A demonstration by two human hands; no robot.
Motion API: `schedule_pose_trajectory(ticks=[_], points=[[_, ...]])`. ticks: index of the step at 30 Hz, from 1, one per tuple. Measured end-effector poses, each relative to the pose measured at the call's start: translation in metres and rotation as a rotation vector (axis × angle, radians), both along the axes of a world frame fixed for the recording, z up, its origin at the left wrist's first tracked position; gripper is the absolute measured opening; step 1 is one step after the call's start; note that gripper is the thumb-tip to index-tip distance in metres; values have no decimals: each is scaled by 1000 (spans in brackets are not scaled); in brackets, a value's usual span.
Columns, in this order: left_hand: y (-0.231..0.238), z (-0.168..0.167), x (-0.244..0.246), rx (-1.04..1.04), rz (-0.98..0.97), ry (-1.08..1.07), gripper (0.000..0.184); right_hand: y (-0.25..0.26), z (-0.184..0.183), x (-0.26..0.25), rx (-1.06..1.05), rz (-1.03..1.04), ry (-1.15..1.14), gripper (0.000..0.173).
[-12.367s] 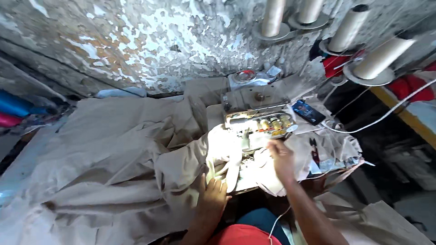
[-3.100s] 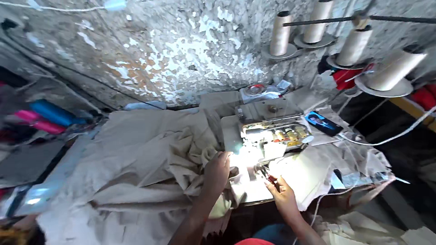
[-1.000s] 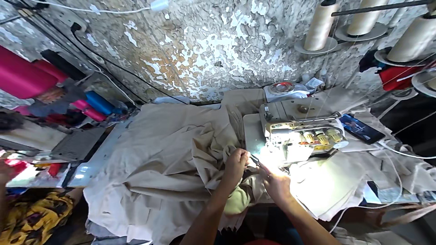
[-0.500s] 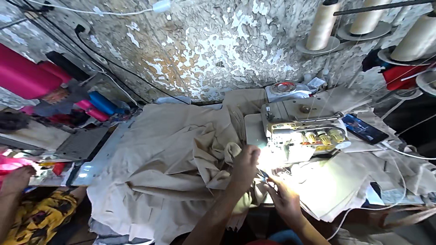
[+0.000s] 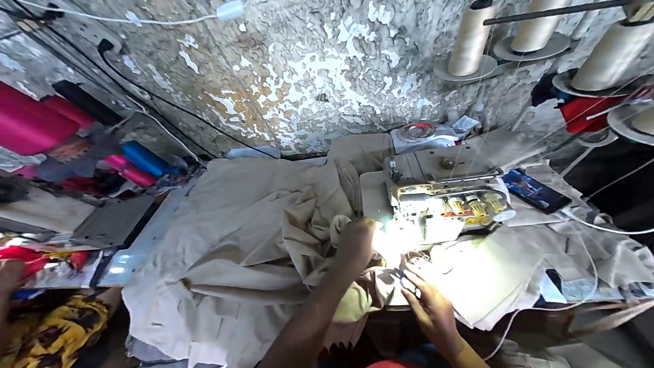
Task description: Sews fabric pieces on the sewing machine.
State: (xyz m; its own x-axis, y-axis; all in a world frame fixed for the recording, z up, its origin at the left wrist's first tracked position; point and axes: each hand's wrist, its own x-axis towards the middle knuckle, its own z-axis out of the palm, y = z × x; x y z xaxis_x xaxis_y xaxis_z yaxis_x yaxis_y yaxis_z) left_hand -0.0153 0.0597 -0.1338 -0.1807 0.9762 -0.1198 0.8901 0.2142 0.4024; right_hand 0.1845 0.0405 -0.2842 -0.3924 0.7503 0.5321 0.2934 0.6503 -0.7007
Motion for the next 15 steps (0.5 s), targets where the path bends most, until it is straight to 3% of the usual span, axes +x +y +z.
schedule_pose_trajectory(ticks=[6, 10, 15], points=[[-1, -12, -26, 27, -139, 10, 25, 11, 28, 1, -234, -185, 36, 37], [-4, -15, -22, 78, -293, 248, 16, 36, 50, 34, -391, -358, -152, 36], [-4, -23, -19, 165, -418, 402, 10, 64, 62, 72, -420, -435, -406, 27]])
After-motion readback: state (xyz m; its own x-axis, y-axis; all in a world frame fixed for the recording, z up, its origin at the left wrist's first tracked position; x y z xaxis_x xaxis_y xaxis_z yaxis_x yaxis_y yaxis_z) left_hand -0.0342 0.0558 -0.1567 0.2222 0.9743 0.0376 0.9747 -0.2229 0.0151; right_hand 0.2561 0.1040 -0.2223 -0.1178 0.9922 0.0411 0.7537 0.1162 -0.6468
